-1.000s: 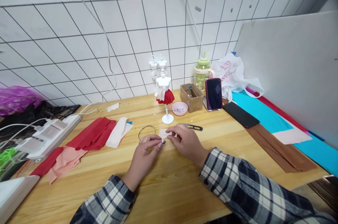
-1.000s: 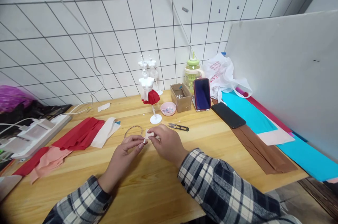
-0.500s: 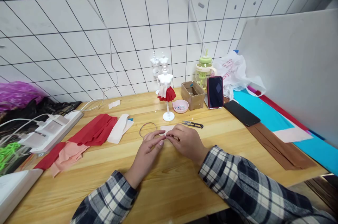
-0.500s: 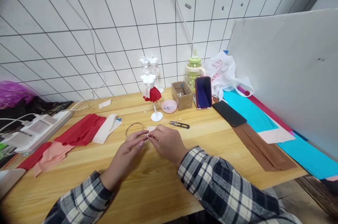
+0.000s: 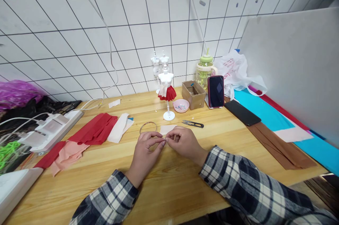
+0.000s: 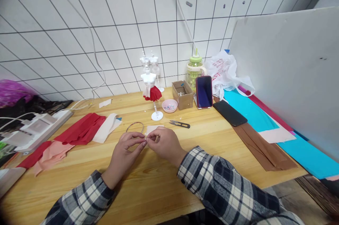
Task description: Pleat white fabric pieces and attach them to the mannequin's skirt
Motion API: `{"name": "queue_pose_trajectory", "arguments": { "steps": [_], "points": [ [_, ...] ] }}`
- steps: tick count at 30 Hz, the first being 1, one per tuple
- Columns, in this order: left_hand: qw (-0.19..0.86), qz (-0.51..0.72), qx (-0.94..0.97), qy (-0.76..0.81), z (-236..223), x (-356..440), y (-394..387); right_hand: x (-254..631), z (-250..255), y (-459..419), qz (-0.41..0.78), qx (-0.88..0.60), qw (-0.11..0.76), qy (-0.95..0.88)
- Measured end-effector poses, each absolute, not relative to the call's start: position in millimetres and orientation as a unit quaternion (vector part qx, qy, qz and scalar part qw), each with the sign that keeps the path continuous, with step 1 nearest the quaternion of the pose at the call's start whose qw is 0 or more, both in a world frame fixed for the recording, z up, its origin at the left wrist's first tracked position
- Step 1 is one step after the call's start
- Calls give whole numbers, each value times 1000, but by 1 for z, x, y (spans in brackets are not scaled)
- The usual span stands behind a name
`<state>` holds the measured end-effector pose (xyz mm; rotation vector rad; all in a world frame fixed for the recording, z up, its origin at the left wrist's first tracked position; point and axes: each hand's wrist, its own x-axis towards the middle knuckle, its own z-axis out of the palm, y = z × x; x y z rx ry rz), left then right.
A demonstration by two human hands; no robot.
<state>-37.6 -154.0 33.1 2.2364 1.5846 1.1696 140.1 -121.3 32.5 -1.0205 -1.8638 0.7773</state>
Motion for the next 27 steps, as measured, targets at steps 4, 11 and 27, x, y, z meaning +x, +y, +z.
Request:
{"name": "queue_pose_trajectory", "arguments": {
  "steps": [4,11,27],
  "points": [
    [97,398,741,532,35,-37,-155,138,32,-120,363,-421,424,-715],
    [119,408,724,544,37,-40,-154,142,32,-124,303,-359,426,-773],
    [158,416,705,553,40,-39,-153,145,30,-131,179,-344,427,-817]
  ]
}}
